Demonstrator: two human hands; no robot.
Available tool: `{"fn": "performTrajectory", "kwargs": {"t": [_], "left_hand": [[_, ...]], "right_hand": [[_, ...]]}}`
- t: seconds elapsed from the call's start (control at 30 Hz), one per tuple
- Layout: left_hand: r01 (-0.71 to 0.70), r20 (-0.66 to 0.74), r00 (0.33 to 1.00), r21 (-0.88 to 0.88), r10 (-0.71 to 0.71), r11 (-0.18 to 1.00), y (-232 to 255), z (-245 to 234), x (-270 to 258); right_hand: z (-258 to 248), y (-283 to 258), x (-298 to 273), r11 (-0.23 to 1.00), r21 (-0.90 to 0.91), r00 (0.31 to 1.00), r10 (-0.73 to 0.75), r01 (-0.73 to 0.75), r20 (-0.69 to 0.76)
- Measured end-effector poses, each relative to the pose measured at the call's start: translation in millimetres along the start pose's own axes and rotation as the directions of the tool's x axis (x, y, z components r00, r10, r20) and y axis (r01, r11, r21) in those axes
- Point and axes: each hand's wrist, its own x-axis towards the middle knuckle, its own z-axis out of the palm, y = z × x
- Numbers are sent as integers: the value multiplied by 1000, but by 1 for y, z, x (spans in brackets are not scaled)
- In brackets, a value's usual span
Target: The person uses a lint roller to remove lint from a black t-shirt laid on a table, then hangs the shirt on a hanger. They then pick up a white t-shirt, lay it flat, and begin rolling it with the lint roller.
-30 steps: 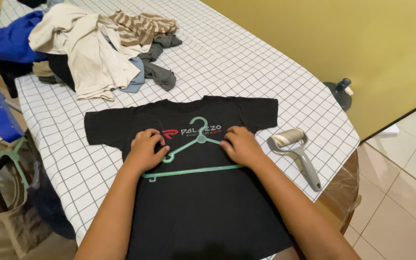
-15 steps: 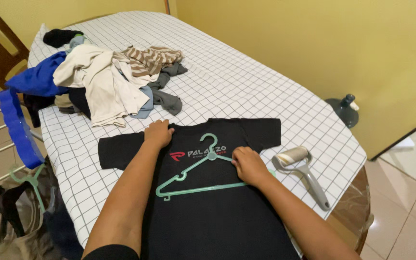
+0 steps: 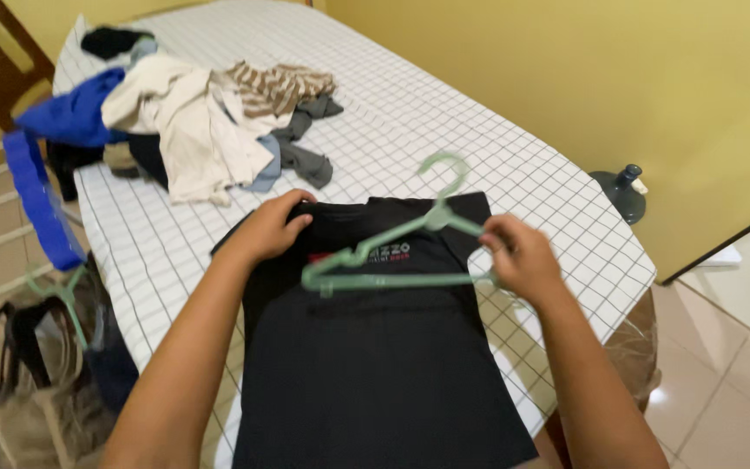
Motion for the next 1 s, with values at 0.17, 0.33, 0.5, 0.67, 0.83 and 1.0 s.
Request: {"fn": "performTrajectory", "kwargs": {"t": [0.17, 0.33, 0.5, 0.67, 0.83, 1.0], "left_hand": [[49, 51, 998, -27, -48, 998, 57, -8, -39], [2, -66, 998, 37, 0, 999, 102, -11, -81], [13, -156, 988, -67, -24, 998, 127, -12, -109], [11, -197, 980, -76, -26, 997, 138, -5, -120], [56, -236, 969, -93, -76, 994, 137, -5, -123], [53, -244, 967, -89, -73, 995, 135, -7, -121]], "right_hand": [[-28, 2, 0, 956, 124, 961, -255, 267, -106], [-48, 5, 14, 930, 144, 939, -322, 337, -118], [-71, -10, 17, 922, 25, 918, -383, 387, -104], [-73, -18, 20, 906, 64, 908, -416, 419, -46], [-78, -9, 22, 915, 61, 917, -397, 398, -31], [-75, -2, 24, 913, 88, 917, -397, 398, -32]]}}
